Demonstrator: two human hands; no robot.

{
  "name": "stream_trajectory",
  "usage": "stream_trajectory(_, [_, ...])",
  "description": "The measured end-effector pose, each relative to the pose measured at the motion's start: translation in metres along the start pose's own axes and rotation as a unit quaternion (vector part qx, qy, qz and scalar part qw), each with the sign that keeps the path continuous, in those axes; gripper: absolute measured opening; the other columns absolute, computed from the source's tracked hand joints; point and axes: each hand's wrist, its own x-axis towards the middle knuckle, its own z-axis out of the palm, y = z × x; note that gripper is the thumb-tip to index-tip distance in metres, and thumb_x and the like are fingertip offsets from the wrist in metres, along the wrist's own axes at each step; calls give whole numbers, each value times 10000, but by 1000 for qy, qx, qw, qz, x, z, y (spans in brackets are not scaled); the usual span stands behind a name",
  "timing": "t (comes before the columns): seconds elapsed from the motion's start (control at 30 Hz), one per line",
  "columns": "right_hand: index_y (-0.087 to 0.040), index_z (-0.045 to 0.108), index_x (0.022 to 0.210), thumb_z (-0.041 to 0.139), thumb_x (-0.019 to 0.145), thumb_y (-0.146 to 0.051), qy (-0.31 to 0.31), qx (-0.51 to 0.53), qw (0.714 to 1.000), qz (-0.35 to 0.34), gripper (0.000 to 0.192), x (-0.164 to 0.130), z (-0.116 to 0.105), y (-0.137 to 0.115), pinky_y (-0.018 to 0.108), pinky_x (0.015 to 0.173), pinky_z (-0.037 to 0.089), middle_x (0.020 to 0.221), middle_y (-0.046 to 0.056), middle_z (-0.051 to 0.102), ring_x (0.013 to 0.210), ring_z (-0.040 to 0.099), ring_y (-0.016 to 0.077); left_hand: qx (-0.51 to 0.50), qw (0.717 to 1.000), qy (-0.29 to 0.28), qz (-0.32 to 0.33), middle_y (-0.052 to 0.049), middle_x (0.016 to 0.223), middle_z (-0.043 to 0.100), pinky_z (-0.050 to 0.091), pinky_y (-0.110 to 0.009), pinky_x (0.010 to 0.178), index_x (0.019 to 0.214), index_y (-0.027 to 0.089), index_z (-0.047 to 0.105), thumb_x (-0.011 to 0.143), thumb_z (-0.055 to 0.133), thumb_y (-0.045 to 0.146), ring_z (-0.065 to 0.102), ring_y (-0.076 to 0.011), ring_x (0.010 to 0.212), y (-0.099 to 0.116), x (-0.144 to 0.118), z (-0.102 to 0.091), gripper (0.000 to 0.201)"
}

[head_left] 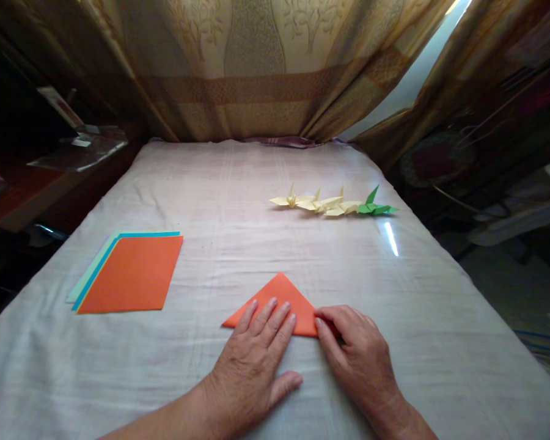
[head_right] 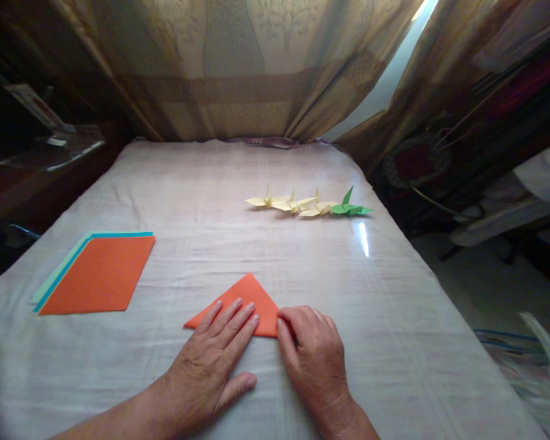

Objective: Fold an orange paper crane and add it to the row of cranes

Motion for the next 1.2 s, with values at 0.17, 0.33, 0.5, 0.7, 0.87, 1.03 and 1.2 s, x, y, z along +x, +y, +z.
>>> stream_trajectory(0.17, [-209,613,854,513,904,-184,27,26,999,23,114,3,-8,7,294,719,461,806,24,652,759,604,167,-2,1000,6,4,-102,1517,418,202,-463,1177,1507,152,315,940,446,579,352,-270,1405,-2,2,2,721])
stream_trajectory(0.33, [-206,647,924,530,897,-155,80,6,997,-8,130,5,-16,0,330,779,481,883,55,675,832,609,185,13,999,29,14,-105,1496,449,182,-455,1180,1485,152,364,939,445,575,371,-273,1392,-2,2,4,695])
stream_trajectory(0.5, [-212,688,1064,550,907,-178,-1,-23,994,-108,212,2,-12,-21,362,906,422,1053,52,721,1046,585,212,33,998,44,18,-107,1478,472,183,-452,1176,1444,157,431,940,429,578,395,-276,1375,-2,1,7,657])
stream_trajectory(0.7, [-208,682,1110,562,916,-217,-29,-78,991,-106,228,-9,-10,-26,372,956,374,1107,39,721,1111,568,221,44,998,50,21,-109,1483,465,197,-447,1167,1430,161,450,933,445,579,419,-282,1359,-4,1,9,650])
stream_trajectory(0.87, [-202,673,1112,531,934,-226,-17,-87,992,-92,230,-21,-12,-30,352,937,382,1095,61,712,1048,589,185,45,997,61,29,-112,1477,473,170,-448,1175,1420,150,462,929,474,545,416,-283,1362,-5,2,9,630])
stream_trajectory(1.03, [-171,635,1184,474,961,-225,-18,-87,993,-76,280,-27,-12,-35,357,943,357,1127,73,698,1066,573,192,50,996,61,38,-110,1462,490,172,-452,1167,1394,200,494,906,524,529,440,-281,1344,-5,5,6,589])
stream_trajectory(1.2, [-182,616,1224,520,945,-296,-27,-101,994,-33,316,-26,-7,-41,364,916,360,1115,77,682,1036,567,205,54,996,64,41,-110,1464,489,212,-475,1156,1378,214,511,915,519,515,448,-291,1338,-6,5,7,552])
